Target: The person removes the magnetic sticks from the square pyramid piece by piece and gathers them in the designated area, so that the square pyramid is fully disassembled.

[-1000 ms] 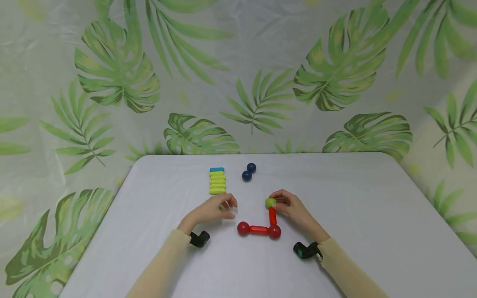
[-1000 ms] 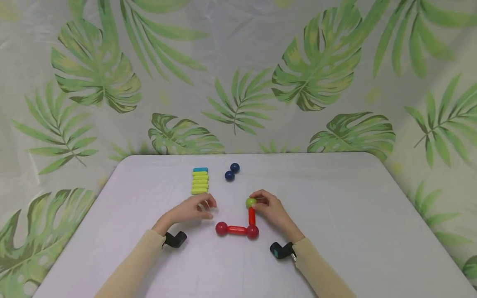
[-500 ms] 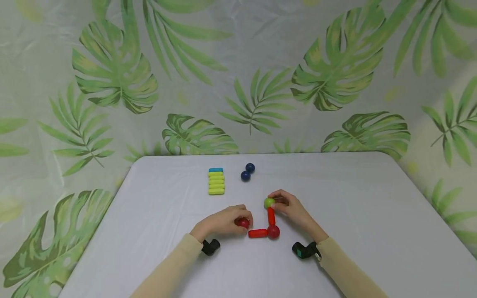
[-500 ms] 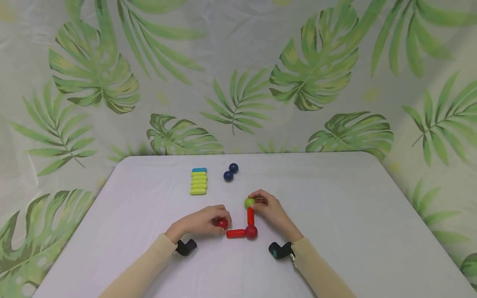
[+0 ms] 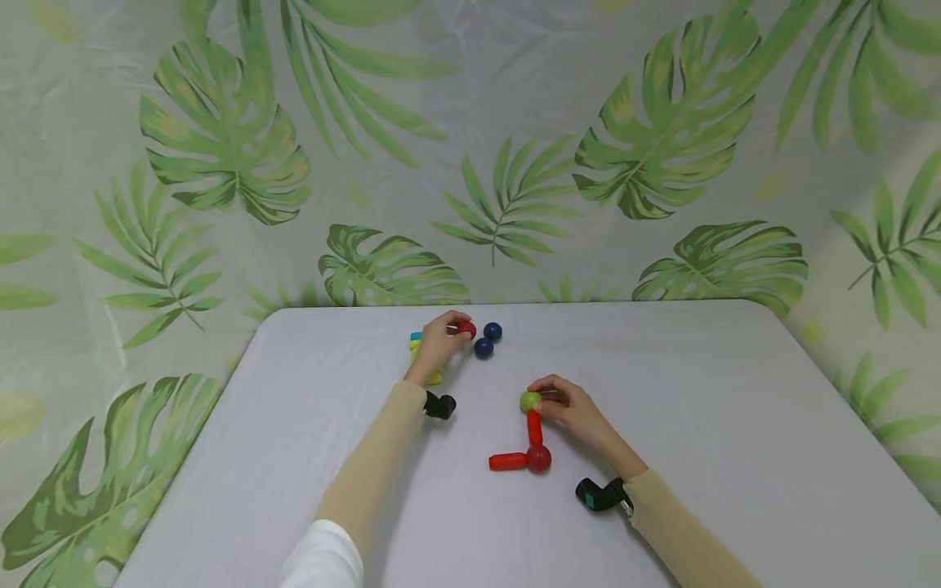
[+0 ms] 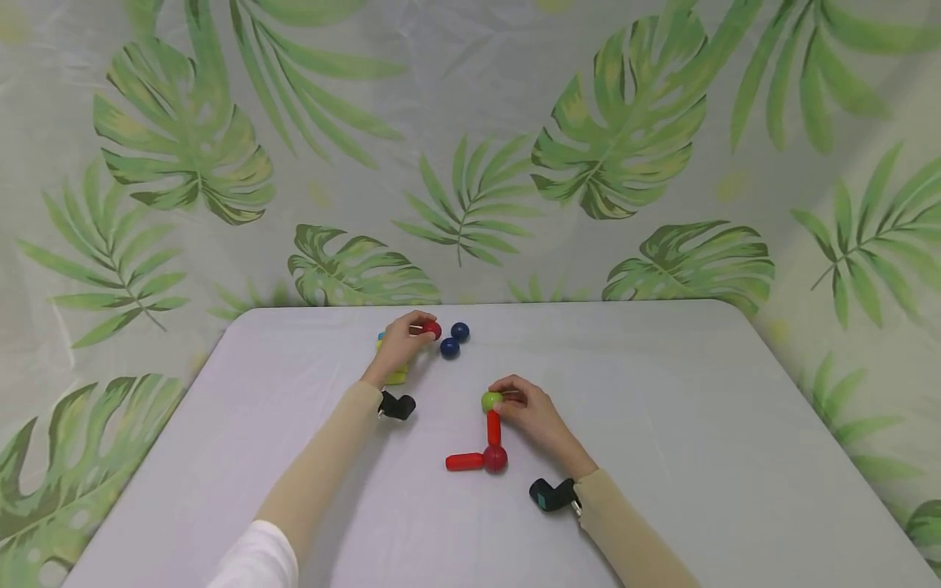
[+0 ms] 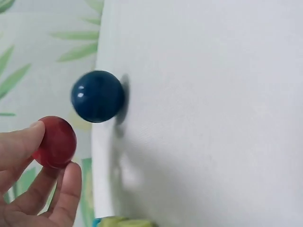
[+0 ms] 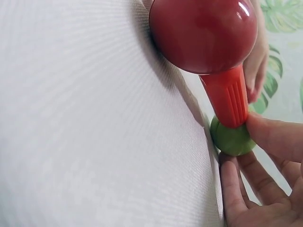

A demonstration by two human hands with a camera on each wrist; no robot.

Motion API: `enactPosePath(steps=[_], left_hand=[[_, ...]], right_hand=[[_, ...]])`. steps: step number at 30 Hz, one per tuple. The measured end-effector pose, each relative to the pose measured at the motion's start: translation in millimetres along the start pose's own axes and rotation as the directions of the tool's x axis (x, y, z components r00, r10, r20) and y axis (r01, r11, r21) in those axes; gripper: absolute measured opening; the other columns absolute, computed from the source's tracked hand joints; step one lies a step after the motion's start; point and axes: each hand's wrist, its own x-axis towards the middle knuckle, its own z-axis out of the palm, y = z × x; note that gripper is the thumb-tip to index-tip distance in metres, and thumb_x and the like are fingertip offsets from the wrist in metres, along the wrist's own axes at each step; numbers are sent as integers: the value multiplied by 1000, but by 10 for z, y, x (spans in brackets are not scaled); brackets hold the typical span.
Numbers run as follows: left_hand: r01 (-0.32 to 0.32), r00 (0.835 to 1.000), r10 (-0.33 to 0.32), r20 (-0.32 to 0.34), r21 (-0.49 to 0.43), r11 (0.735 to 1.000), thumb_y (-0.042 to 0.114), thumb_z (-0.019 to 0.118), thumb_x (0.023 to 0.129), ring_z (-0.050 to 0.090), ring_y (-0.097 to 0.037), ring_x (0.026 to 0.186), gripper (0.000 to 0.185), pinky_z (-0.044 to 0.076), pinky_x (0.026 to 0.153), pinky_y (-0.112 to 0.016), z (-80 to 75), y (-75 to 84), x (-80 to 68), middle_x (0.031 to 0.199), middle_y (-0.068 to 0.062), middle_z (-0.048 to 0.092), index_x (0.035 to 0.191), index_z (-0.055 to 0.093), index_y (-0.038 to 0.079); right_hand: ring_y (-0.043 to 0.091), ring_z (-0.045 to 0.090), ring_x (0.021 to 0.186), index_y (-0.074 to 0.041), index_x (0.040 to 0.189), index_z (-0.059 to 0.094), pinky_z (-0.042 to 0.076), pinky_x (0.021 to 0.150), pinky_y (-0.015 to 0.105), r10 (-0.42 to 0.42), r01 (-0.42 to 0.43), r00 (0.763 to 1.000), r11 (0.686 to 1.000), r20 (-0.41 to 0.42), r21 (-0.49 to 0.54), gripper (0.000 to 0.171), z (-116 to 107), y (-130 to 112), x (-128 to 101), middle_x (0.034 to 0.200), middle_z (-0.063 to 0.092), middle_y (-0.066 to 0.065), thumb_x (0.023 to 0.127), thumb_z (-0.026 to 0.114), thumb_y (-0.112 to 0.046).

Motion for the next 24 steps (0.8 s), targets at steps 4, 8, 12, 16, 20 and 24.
enactPosePath(steps=[4, 8, 12, 16, 20, 24], left_hand=[[72, 997, -72, 3, -15, 997, 1, 62, 91, 60, -31, 104, 29, 48, 90, -36, 96, -57, 144, 117, -18, 61, 120, 62, 0], [114, 994, -114, 2, 17, 993, 0, 61, 91, 59, -31, 105, 27, 50, 87, -35, 156, -74, 204, 115, -18, 61, 118, 62, -1], [139, 990, -139, 8, 50, 989, 0, 61, 92, 58, -30, 107, 27, 51, 85, -35, 171, -75, 222, 115, -19, 61, 119, 62, -1], [113, 994, -113, -8, 81, 990, 0, 59, 92, 56, -31, 108, 31, 49, 88, -36, 145, -70, 206, 119, -20, 57, 123, 60, 1], [-11, 999, 16, -44, 108, 994, -2, 59, 91, 55, -31, 103, 28, 47, 88, -37, 80, 43, 62, 115, -20, 55, 119, 61, 2], [-203, 964, 190, 188, 50, 978, -2, 63, 90, 58, -27, 97, 21, 50, 84, -34, 36, 254, -316, 109, -17, 59, 110, 62, 1]], right_hand=[[41, 53, 111, 8, 119, 54, 46, 94, 46, -4, 4, 1000, 1000, 12, 8, 27, 5, -180, -64, 120, 55, 25, 93, 56, 2], [41, 54, 109, 9, 118, 54, 47, 92, 45, -29, 28, 999, 1000, 18, 12, 26, 4, -276, -109, 118, 56, 25, 93, 57, 1], [39, 55, 107, 8, 117, 54, 48, 92, 43, -39, 39, 999, 999, 18, 21, 25, -1, -279, -109, 117, 56, 24, 93, 57, 0], [40, 54, 109, 8, 118, 54, 47, 93, 45, -23, 23, 1000, 999, 10, 25, 26, 2, -258, -89, 118, 56, 25, 93, 57, 2], [39, 54, 109, 7, 119, 55, 46, 94, 46, -18, 18, 1000, 1000, -1, 17, 27, 4, -85, -25, 119, 56, 24, 93, 57, 1], [36, 55, 109, 2, 120, 56, 47, 93, 43, -23, 23, 1000, 1000, -6, -4, 27, -4, 47, 7, 120, 57, 20, 94, 59, -5]])
